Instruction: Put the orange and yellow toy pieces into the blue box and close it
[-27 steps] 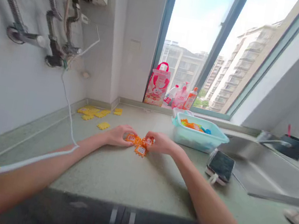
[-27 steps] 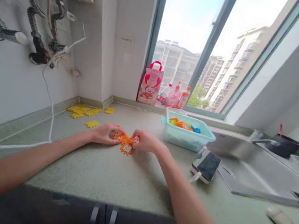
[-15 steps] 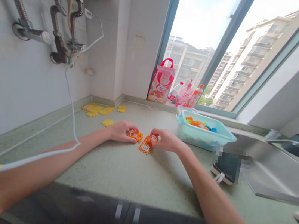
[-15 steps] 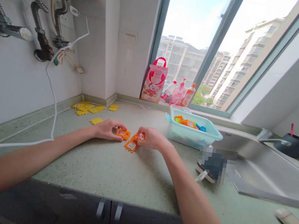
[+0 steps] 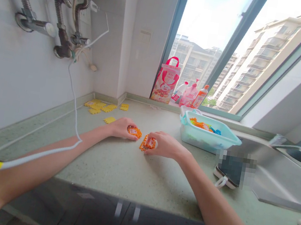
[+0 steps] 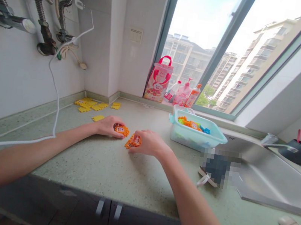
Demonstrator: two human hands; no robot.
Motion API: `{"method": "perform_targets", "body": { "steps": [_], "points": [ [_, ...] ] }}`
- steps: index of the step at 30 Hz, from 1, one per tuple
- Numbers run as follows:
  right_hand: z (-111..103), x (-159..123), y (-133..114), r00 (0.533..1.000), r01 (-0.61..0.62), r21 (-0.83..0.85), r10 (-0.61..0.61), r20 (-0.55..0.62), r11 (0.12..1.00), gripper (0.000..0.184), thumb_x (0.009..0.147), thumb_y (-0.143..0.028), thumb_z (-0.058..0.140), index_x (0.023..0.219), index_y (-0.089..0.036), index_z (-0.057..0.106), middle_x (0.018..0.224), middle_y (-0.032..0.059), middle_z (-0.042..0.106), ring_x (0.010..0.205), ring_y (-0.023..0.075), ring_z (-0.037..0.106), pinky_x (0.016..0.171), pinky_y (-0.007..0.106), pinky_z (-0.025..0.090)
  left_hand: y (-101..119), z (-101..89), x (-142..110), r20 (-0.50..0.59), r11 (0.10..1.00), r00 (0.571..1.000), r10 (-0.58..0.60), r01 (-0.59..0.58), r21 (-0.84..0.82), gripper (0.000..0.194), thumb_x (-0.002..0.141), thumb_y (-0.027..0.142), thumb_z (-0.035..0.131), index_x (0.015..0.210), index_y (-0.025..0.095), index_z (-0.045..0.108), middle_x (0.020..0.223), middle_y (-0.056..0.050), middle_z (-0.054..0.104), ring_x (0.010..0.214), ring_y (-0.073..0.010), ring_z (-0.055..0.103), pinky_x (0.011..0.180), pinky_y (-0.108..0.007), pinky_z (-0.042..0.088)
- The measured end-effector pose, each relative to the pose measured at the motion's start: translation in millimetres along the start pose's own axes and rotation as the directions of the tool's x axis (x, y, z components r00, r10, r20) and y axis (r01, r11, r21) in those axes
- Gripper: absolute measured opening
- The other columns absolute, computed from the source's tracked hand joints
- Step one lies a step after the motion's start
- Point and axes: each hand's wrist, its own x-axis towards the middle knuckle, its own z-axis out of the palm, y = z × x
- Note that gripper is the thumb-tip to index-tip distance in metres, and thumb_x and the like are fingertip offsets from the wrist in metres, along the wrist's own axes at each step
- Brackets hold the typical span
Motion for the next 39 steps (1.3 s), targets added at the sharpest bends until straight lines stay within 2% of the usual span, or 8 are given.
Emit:
{"method": "perform_targets", "body": {
  "steps": [5,13,17,22,27,31,35,39],
  "points": [
    [7.8,1.1,-10.3,0.991,0.124,0.044,-0.122,-0.047,0.991,0.029,0.079,-0.031,0.08,0.106,-0.024,0.072,0.096,0.0043,0.071,0.091,0.0217,0.065,0.081,0.029,0.044,-3.1,-2.0,-1.6,-0.063,0.999,0.997,-0.05,0.051,0.01,0.049,0.071,0.059,0.081,0.101,0.02,0.081,0.1,-0.006,0.078,0.091,-0.025,0.069,0.081,-0.033,0.049],
    [10.3,1.6,-18.3,0.979,0.197,0.055,-0.194,-0.056,0.979,0.033,0.077,-0.028,0.079,0.108,-0.023,0.072,0.097,0.0047,0.072,0.091,0.022,0.065,0.081,0.029,0.044,1.5,-3.9,-0.4,-0.253,0.993,0.965,-0.065,0.039,-0.107,0.053,0.072,0.063,0.08,0.101,0.018,0.079,0.102,-0.008,0.078,0.092,-0.0252,0.07,0.085,-0.035,0.053],
    [9.2,1.4,-21.3,0.965,0.257,0.008,-0.256,-0.062,0.966,0.034,0.079,-0.028,0.077,0.112,-0.023,0.073,0.097,0.0053,0.075,0.089,0.0223,0.067,0.08,0.029,0.043,11.5,4.2,0.0,-0.177,0.992,0.982,-0.063,0.042,-0.122,0.053,0.073,0.061,0.08,0.104,0.018,0.08,0.104,-0.008,0.078,0.094,-0.0256,0.07,0.084,-0.034,0.052],
    [1.8,-2.5,-27.3,0.973,0.226,-0.026,-0.227,-0.043,0.974,0.026,0.084,-0.026,0.072,0.109,-0.03,0.078,0.09,0.0009,0.078,0.077,0.0184,0.069,0.072,0.028,0.04,11.7,10.8,0.7,-0.024,0.99,0.999,-0.039,0.036,-0.134,0.046,0.077,0.057,0.077,0.105,0.021,0.081,0.102,-0.005,0.079,0.092,-0.0245,0.07,0.079,-0.031,0.049],
    [-1.2,-3.7,-26.4,0.958,0.277,-0.047,-0.28,-0.062,0.96,0.025,0.087,-0.024,0.069,0.109,-0.031,0.08,0.095,0.0006,0.079,0.078,0.0169,0.069,0.07,0.027,0.038,8.3,11.4,2.1,0.0,0.992,0.999,-0.035,0.035,-0.12,0.045,0.079,0.057,0.076,0.106,0.022,0.081,0.106,-0.005,0.079,0.095,-0.0258,0.07,0.079,-0.03,0.048],
    [4.2,-1.3,-20.2,0.964,0.222,-0.188,-0.244,-0.104,0.957,0.02,0.094,-0.028,0.061,0.103,-0.027,0.079,0.087,0.0029,0.08,0.069,0.0162,0.067,0.066,0.028,0.034,8.9,11.7,3.1,0.013,0.99,0.999,-0.051,0.053,-0.132,0.044,0.076,0.055,0.078,0.104,0.022,0.081,0.103,-0.004,0.078,0.092,-0.0251,0.069,0.075,-0.029,0.046],
    [10.8,2.7,-10.1,0.963,0.178,-0.225,-0.216,-0.158,0.958,0.029,0.094,-0.028,0.061,0.119,-0.027,0.074,0.09,0.0036,0.081,0.068,0.0171,0.069,0.067,0.027,0.037,9.2,11.1,2.8,0.034,0.986,0.998,-0.043,0.048,-0.157,0.041,0.076,0.051,0.077,0.104,0.022,0.081,0.096,-0.002,0.077,0.085,-0.0225,0.067,0.071,-0.028,0.043],
    [16.2,7.4,-0.1,0.955,0.162,-0.114,-0.185,-0.233,0.98,0.042,0.096,-0.03,0.06,0.138,-0.028,0.063,0.104,0.0041,0.082,0.08,0.019,0.074,0.074,0.027,0.045,8.0,10.4,2.6,0.039,0.99,0.999,-0.015,0.02,-0.141,0.039,0.077,0.05,0.075,0.103,0.02,0.08,0.092,-0.002,0.076,0.082,-0.0209,0.065,0.068,-0.027,0.04]
  ]
}}
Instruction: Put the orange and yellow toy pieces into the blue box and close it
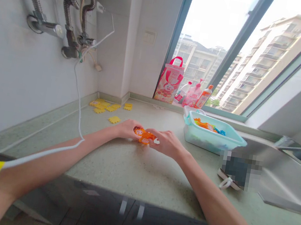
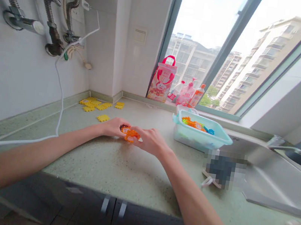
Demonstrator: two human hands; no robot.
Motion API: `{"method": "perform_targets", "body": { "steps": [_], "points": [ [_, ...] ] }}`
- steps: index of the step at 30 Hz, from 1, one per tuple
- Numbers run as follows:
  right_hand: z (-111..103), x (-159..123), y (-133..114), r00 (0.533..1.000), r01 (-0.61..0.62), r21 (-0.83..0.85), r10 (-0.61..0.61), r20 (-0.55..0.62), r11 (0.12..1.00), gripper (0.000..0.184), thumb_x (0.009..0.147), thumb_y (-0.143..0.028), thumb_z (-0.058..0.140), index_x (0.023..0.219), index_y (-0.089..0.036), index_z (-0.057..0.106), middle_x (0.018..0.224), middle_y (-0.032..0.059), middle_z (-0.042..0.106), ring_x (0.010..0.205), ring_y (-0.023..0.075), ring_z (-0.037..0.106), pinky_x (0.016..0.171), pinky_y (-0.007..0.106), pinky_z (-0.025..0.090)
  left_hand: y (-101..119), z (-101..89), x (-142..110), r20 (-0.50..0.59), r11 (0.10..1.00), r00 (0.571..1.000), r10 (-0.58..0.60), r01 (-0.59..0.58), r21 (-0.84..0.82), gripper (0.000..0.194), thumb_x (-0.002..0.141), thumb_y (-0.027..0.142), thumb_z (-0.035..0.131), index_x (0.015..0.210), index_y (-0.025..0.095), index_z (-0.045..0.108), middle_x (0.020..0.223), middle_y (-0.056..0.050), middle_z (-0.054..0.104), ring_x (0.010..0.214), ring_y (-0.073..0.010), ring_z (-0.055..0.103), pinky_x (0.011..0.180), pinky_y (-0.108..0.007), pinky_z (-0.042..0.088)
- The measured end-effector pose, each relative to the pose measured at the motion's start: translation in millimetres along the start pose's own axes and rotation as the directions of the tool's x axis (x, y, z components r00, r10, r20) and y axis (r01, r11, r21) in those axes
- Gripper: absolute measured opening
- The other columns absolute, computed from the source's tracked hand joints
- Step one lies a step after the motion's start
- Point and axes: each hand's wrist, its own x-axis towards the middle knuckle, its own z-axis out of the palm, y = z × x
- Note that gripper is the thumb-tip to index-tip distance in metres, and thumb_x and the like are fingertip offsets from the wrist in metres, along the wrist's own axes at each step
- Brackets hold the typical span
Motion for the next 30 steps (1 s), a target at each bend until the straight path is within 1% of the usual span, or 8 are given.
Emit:
{"method": "perform_targets", "body": {
  "steps": [7,12,15,18,20,22,26,30],
  "points": [
    [11.0,2.0,5.0,0.999,-0.019,0.191,0.027,-0.039,0.981,0.043,0.092,-0.028,0.066,0.135,-0.026,0.063,0.107,0.0041,0.08,0.087,0.0185,0.075,0.082,0.028,0.054,-0.1,-0.4,0.6,-0.001,0.999,1.0,0.029,-0.029,0.025,0.04,0.079,0.054,0.075,0.102,0.021,0.08,0.092,-0.002,0.075,0.082,-0.021,0.065,0.07,-0.028,0.041],
    [-9.6,2.2,9.5,0.959,-0.136,0.287,0.199,-0.204,0.948,0.042,0.09,-0.027,0.061,0.132,-0.027,0.066,0.111,0.002,0.08,0.077,0.0157,0.074,0.081,0.028,0.059,1.6,-1.5,-0.2,-0.001,0.999,0.999,0.044,-0.044,0.032,0.047,0.079,0.062,0.076,0.104,0.022,0.08,0.099,-0.005,0.077,0.087,-0.0236,0.067,0.073,-0.03,0.044],
    [-40.9,-3.2,27.0,0.831,-0.296,0.177,0.345,-0.437,0.939,0.046,0.094,-0.032,0.057,0.139,-0.025,0.063,0.12,0.0068,0.078,0.083,0.0202,0.076,0.083,0.033,0.06,2.2,-1.2,-0.9,-0.011,0.998,0.999,0.037,-0.036,0.042,0.049,0.08,0.063,0.076,0.107,0.022,0.08,0.102,-0.007,0.077,0.089,-0.0243,0.068,0.074,-0.03,0.045],
    [-72.5,-16.1,52.9,0.623,-0.531,0.02,0.406,-0.669,0.847,0.047,0.1,-0.037,0.05,0.144,-0.024,0.059,0.123,0.0107,0.076,0.09,0.0244,0.076,0.084,0.036,0.058,1.2,0.4,-1.0,-0.018,0.998,0.999,0.039,-0.038,0.056,0.052,0.082,0.066,0.074,0.108,0.022,0.079,0.102,-0.007,0.076,0.088,-0.0243,0.068,0.074,-0.03,0.044],
    [-85.8,-27.1,70.1,0.516,-0.662,-0.036,0.42,-0.747,0.749,0.047,0.102,-0.039,0.047,0.144,-0.023,0.058,0.117,0.0122,0.078,0.089,0.0267,0.075,0.082,0.038,0.056,0.6,1.4,-1.0,-0.023,0.996,0.998,0.05,-0.048,0.072,0.054,0.084,0.069,0.071,0.108,0.021,0.078,0.102,-0.008,0.076,0.089,-0.0248,0.067,0.075,-0.031,0.044],
    [-90.8,-37.3,84.8,0.461,-0.766,-0.061,0.48,-0.746,0.64,0.048,0.101,-0.042,0.048,0.142,-0.02,0.062,0.104,0.0147,0.079,0.087,0.03,0.075,0.08,0.041,0.054,1.3,1.6,-1.3,-0.025,0.994,0.997,0.067,-0.064,0.086,0.055,0.085,0.069,0.069,0.108,0.02,0.078,0.104,-0.009,0.076,0.092,-0.0257,0.067,0.078,-0.032,0.045],
    [-84.9,-47.4,103.7,0.478,-0.859,-0.126,0.692,-0.541,0.496,0.052,0.096,-0.05,0.056,0.135,-0.018,0.069,0.091,0.0191,0.078,0.088,0.0374,0.074,0.08,0.047,0.054,7.9,-1.4,-3.9,-0.013,0.992,0.995,0.102,-0.101,0.07,0.055,0.085,0.068,0.07,0.112,0.021,0.076,0.108,-0.009,0.075,0.098,-0.0265,0.067,0.084,-0.033,0.046],
    [-73.8,-38.3,101.9,0.615,-0.752,-0.17,0.583,-0.531,0.638,0.045,0.098,-0.039,0.052,0.133,-0.016,0.07,0.113,0.0193,0.077,0.112,0.0374,0.069,0.098,0.053,0.051,16.8,-4.4,-7.3,0.003,0.992,0.994,0.112,-0.112,0.053,0.061,0.08,0.069,0.075,0.119,0.022,0.075,0.112,-0.009,0.074,0.103,-0.0273,0.067,0.09,-0.034,0.047]
  ]
}}
